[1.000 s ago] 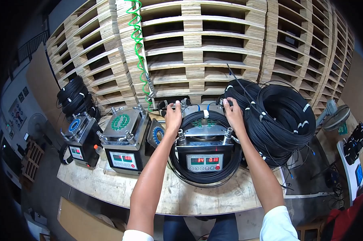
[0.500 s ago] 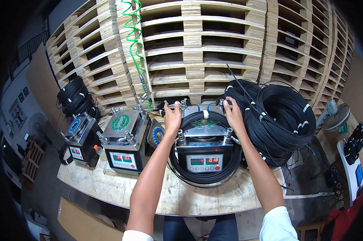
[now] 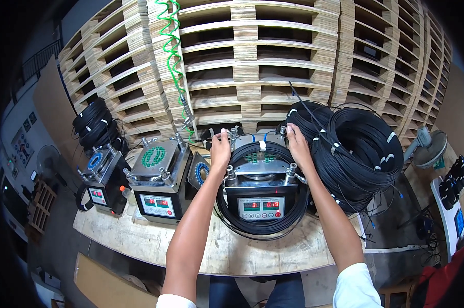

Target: Placing fiber optic cable coils into a processing machine and then removing them.

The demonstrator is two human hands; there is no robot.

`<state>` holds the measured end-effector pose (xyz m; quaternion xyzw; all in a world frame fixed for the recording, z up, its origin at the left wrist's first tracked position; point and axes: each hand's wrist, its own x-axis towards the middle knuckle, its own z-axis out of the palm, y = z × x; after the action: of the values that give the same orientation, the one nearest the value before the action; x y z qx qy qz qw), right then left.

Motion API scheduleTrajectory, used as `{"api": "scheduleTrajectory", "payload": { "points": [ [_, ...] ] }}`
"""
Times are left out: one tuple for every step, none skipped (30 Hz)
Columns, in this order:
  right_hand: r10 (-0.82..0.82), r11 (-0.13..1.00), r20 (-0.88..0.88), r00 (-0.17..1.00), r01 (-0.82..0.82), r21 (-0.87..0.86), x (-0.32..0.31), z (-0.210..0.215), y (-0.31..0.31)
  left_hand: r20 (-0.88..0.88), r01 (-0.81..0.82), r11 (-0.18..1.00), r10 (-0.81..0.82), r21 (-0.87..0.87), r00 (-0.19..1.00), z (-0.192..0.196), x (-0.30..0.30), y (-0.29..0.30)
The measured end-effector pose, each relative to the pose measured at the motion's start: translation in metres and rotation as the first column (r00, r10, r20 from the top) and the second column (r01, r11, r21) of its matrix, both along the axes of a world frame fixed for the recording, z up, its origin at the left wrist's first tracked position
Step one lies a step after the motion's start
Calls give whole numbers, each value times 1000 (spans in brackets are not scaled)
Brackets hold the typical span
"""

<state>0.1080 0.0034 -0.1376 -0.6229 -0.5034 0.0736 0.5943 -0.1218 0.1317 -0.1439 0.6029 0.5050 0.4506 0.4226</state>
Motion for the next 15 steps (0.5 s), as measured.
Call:
{"api": "scheduleTrajectory", "payload": {
  "points": [
    [-6,1000,2,1000,6,0,5,-3,1,2,6,1000,-6,0,1000,3,2,-3],
    [-11,1000,-9,1000,11,26,13,-8,3,2,5,1000,-5,-12,1000,5,6,-6],
    [-16,998,-19,1000,17,52,21,-13,5,2,4,1000,-4,-24,1000,8,10,-8],
    [-7,999,-21,1000,8,52,14,-10,4,0,-5,1000,5,-24,1000,8,6,-7],
    [12,999,-102,995,-8,42,4,-5,1,-7,-45,999,45,-13,999,6,2,-4],
    [31,999,-183,983,-25,33,-6,0,-1,-14,-85,996,85,-2,996,4,-3,-2],
    [36,999,-183,982,-30,37,-8,1,0,-13,-90,996,90,1,996,1,-5,1],
    [28,999,-210,977,-22,33,-11,2,2,3,-82,995,82,62,997,-2,-7,4],
    [22,999,-237,971,-16,28,-15,3,4,19,-77,989,75,123,997,-5,-11,7],
    [2,1000,-231,973,5,26,1,-4,5,25,-57,991,54,121,998,-2,-1,3],
    [-58,998,-166,984,59,3,26,-17,8,21,18,996,-20,93,1000,5,13,-7],
    [-106,994,-103,989,104,-19,41,-25,9,16,83,994,-84,65,996,11,21,-14],
    [-84,996,-113,990,82,-21,26,-21,10,6,61,996,-62,63,998,13,10,-16],
    [-65,994,-147,987,52,-93,4,-5,3,28,40,998,-41,49,999,14,-3,-18],
    [-70,986,-171,983,43,-159,-4,8,-6,60,41,998,-44,41,997,18,-4,-21]
  ]
}}
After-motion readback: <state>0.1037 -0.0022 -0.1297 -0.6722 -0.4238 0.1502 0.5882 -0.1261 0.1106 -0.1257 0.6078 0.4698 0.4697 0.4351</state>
